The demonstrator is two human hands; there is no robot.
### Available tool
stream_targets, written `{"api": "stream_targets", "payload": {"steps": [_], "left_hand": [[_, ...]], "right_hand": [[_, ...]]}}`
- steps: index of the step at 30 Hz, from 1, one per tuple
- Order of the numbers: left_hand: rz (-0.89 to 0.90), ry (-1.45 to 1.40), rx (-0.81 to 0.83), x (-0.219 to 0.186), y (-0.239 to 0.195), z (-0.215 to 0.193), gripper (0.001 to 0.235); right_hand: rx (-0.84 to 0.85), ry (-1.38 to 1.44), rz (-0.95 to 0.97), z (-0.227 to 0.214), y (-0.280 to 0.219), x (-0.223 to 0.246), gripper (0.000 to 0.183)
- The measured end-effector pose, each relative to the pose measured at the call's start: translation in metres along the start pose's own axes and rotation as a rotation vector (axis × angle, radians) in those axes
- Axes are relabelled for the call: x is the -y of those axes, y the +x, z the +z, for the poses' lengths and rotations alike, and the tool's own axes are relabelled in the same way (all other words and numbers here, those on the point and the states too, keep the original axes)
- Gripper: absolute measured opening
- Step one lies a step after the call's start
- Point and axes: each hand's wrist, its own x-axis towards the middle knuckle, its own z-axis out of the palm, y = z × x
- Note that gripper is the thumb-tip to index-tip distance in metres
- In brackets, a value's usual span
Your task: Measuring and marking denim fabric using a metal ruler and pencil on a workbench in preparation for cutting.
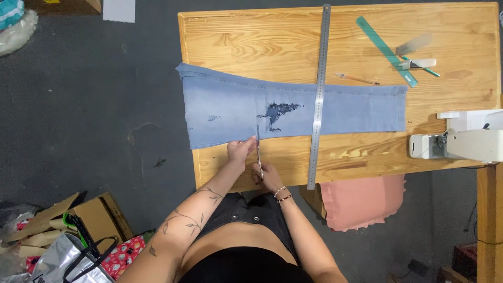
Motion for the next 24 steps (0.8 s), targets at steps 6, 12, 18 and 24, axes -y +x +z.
{"api": "stream_targets", "payload": {"steps": [6, 12, 18, 24], "left_hand": [[0.003, -0.002, 0.027, 0.012, 0.015, -0.002, 0.059], [0.023, 0.004, 0.028, 0.016, 0.017, -0.003, 0.059], [0.039, 0.003, 0.036, 0.020, 0.022, -0.004, 0.058], [0.046, 0.017, 0.029, 0.006, 0.006, -0.001, 0.057]], "right_hand": [[-0.043, -0.003, -0.018, 0.004, 0.002, 0.000, 0.052], [-0.082, -0.064, -0.012, 0.005, -0.006, 0.005, 0.053], [-0.099, -0.104, -0.020, 0.009, -0.001, -0.009, 0.054], [-0.109, -0.013, 0.015, 0.010, -0.008, -0.005, 0.054]]}}
